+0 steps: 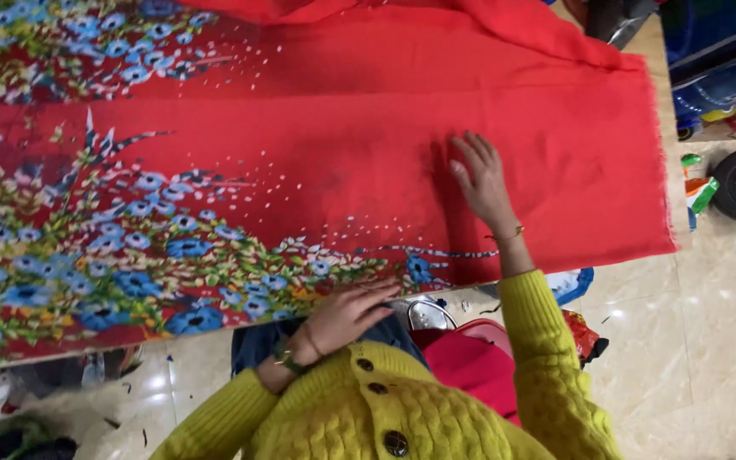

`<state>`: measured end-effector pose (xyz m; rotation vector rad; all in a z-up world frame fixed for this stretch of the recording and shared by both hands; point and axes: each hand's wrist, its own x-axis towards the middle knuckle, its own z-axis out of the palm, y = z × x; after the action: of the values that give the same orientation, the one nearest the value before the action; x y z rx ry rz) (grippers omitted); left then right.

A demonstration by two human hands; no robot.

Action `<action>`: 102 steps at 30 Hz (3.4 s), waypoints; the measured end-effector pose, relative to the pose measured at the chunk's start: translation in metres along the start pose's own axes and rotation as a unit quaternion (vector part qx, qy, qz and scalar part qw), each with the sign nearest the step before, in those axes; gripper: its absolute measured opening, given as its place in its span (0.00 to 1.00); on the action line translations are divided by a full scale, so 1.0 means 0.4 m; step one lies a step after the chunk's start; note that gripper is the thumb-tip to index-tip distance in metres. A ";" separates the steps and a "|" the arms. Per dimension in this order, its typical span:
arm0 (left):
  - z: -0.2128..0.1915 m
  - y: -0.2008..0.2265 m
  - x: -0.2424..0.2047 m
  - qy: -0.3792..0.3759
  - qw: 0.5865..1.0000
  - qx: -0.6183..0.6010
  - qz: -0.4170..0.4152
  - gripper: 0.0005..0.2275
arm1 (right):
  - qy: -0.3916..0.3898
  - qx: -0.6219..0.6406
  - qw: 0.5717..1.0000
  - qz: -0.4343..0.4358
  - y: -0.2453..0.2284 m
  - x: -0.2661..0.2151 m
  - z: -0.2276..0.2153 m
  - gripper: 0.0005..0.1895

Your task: The person folds a large piece of red floral fabric on a table. They smooth the fabric with their hands, fold it in half, and then fold it again to create a smaller, neat stack.

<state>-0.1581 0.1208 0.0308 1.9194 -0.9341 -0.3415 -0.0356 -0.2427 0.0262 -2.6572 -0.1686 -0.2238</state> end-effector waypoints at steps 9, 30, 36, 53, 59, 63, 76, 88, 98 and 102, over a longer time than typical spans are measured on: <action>-0.185 -0.013 -0.200 0.216 0.952 -0.022 -0.218 0.14 | 0.016 0.058 0.997 0.055 -0.049 -0.126 -0.061 0.19; -0.227 0.045 -0.219 0.259 0.960 0.051 -0.092 0.11 | -0.094 -0.011 0.993 -0.075 -0.487 -0.020 0.161 0.12; -0.174 -0.014 -0.206 0.215 0.962 0.155 -0.062 0.11 | -0.039 -0.041 0.986 -0.158 -0.320 0.152 0.189 0.19; 0.013 -0.072 0.053 0.081 0.928 0.358 -0.056 0.18 | -0.077 -0.103 0.980 -0.152 -0.210 0.565 0.264 0.38; 0.024 -0.055 0.045 0.056 0.947 0.310 -0.057 0.17 | -0.086 -0.079 0.979 -0.164 -0.202 0.566 0.255 0.33; 0.115 -0.159 0.027 0.181 0.943 0.277 -0.022 0.20 | -0.162 -0.041 0.980 -0.110 -0.208 0.584 0.238 0.26; -0.163 -0.171 -0.284 0.312 0.906 0.262 -0.112 0.16 | -0.089 0.026 0.950 -0.299 -0.596 0.439 0.275 0.24; -0.709 -0.303 -0.846 0.462 0.716 0.400 -0.338 0.18 | -0.234 0.141 0.924 -0.268 -1.112 0.250 0.409 0.24; -0.919 -0.460 -1.110 0.524 0.651 0.366 -0.411 0.27 | -0.300 0.148 0.930 -0.155 -1.297 0.188 0.451 0.22; -0.935 -0.423 -1.076 0.521 0.690 0.329 -0.380 0.26 | -0.290 0.121 0.939 -0.137 -1.286 0.199 0.467 0.23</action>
<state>-0.1519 0.7154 0.0215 2.5353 0.6494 0.7170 -0.0141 0.3044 0.1033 -2.3704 -0.7088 0.4743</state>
